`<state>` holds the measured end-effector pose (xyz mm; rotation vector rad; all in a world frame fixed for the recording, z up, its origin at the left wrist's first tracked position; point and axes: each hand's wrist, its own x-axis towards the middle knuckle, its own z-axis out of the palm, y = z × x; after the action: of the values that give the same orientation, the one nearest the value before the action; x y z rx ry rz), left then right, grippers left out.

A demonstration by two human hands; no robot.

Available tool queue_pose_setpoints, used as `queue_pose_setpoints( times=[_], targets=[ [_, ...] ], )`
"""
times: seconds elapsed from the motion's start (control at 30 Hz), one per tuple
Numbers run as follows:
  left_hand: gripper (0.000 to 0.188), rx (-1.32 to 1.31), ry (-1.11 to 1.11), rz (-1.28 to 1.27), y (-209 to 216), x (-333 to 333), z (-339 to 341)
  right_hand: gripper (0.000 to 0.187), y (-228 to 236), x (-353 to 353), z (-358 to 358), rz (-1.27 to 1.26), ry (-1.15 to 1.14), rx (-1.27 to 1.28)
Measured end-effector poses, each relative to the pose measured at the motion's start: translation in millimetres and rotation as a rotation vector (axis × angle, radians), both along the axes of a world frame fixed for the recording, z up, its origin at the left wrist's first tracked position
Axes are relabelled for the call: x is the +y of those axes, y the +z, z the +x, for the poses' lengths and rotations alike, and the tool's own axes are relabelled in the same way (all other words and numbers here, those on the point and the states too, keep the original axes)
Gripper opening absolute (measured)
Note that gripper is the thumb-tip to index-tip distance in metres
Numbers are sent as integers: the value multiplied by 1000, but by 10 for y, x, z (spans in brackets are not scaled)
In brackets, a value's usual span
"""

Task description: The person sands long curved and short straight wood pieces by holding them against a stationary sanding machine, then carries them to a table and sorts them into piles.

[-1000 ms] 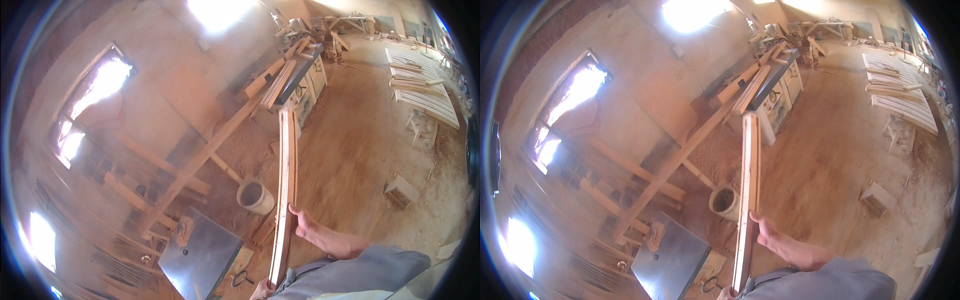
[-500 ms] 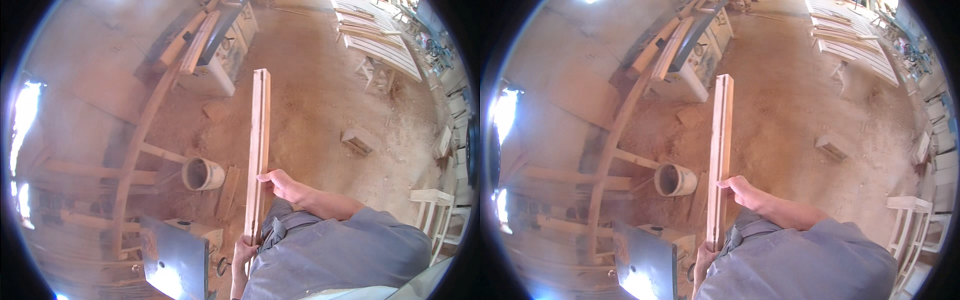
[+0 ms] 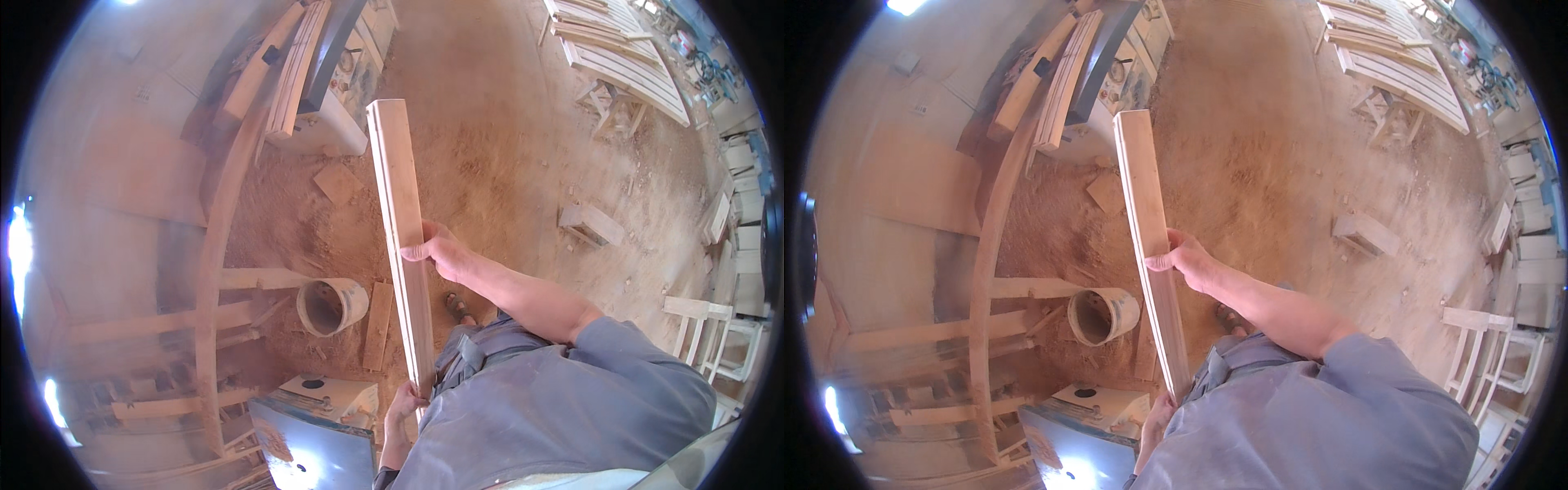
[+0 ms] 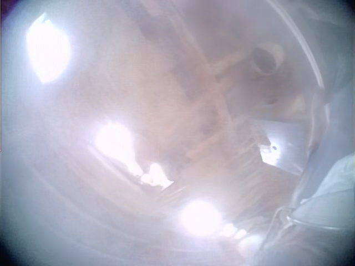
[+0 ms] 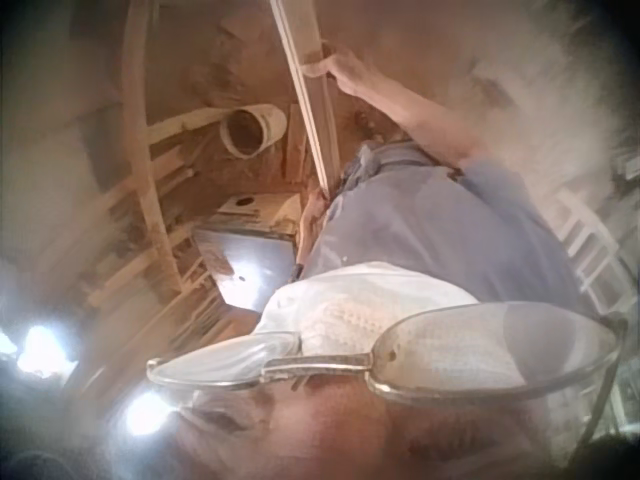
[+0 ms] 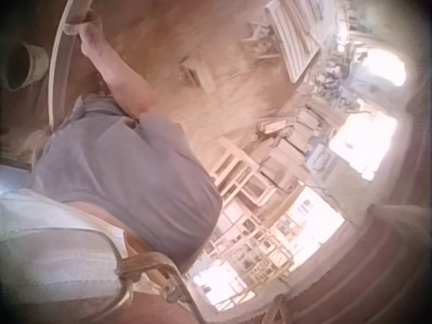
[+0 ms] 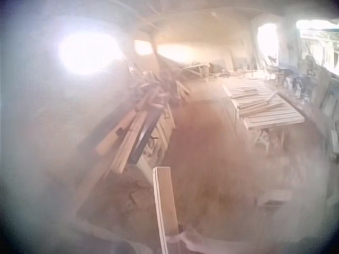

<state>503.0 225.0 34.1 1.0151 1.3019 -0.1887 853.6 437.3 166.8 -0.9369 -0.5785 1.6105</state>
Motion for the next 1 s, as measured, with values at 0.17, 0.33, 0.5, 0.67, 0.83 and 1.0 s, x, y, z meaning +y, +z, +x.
queue_pose_setpoints(
  times=[0.17, 0.33, 0.5, 0.67, 0.83, 1.0],
  targets=[
    [51, -134, 154, -73, -484, 139, 99, 47, -155, 429, 170, -148, -140, -210],
    [54, -123, 244, -40, -421, 728, 734, 56, -285, 1137, 795, -203, -158, -498],
    [57, -112, 349, 19, -197, 1362, 1495, 63, -268, 1954, 1517, -203, -147, -608],
    [60, -121, 429, 69, 164, 1788, 2207, 66, -255, 2551, 2065, -193, -146, -593],
    [64, -39, 460, 242, 573, 2438, 2668, 50, -435, 3131, 2299, -135, -126, -135],
    [54, 370, 250, 385, 775, 3386, 3006, 42, -414, 3753, 2424, -241, -127, 5]
  ],
)
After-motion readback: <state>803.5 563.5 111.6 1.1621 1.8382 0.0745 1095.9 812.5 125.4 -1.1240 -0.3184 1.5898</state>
